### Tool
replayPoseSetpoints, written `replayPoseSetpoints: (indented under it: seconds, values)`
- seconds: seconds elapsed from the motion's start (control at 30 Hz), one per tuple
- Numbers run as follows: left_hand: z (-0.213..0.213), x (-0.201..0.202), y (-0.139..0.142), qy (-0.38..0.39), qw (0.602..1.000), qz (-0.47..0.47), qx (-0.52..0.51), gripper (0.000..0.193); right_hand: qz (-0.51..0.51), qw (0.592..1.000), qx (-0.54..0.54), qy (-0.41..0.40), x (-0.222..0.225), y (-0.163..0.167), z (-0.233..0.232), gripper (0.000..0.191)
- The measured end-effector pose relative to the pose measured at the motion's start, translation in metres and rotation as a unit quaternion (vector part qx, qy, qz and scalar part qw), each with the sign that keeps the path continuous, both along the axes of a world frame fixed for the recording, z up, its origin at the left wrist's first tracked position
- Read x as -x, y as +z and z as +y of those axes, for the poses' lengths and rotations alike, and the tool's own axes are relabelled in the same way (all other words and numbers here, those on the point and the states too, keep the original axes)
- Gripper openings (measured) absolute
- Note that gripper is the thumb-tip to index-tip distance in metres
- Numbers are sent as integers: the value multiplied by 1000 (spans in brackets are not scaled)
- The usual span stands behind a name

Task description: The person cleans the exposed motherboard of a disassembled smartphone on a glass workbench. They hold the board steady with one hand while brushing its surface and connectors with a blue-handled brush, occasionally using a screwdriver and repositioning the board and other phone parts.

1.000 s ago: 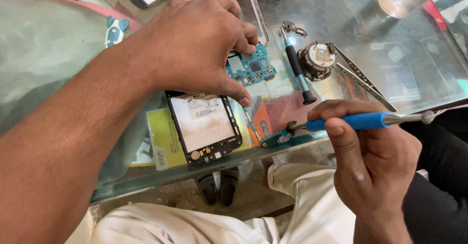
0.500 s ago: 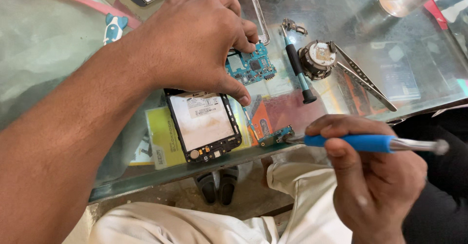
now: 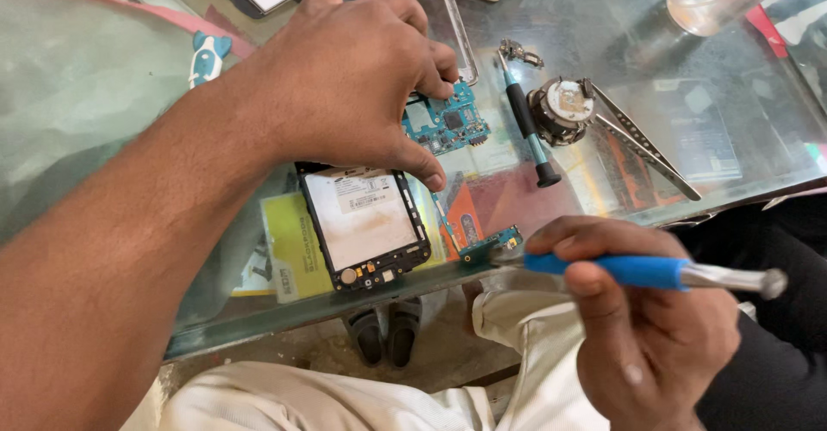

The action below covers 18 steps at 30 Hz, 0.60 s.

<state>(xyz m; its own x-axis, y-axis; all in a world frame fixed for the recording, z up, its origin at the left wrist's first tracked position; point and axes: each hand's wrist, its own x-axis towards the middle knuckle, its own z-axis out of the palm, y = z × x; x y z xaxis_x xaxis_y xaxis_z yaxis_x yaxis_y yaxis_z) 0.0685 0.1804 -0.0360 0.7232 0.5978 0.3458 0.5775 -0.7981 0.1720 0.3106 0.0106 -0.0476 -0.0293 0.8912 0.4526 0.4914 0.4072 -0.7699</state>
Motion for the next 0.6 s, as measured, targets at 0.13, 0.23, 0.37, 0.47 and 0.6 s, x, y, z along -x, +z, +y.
replayPoseSetpoints:
  seconds: [0.13,0.23,0.37,0.47,0.6]
  values:
    - [-2,1,-3,8,1000,-3,11,76,-25,999,-10,29,3,-1,0,21]
    - [1,1,-4,-15,999,-24,-21,75,11,1000,-18,23,4,2,1,21]
    - [2,1,-6,14,1000,0,22,76,4,999,-15,-41,6,5,2,20]
    - [1,1,-4,2,1000,-11,8,76,-4,999,-33,4,9,2,0,20]
    - [0,1,-1,-11,1000,-11,-2,74,61,997,-39,3,3,-1,1,23]
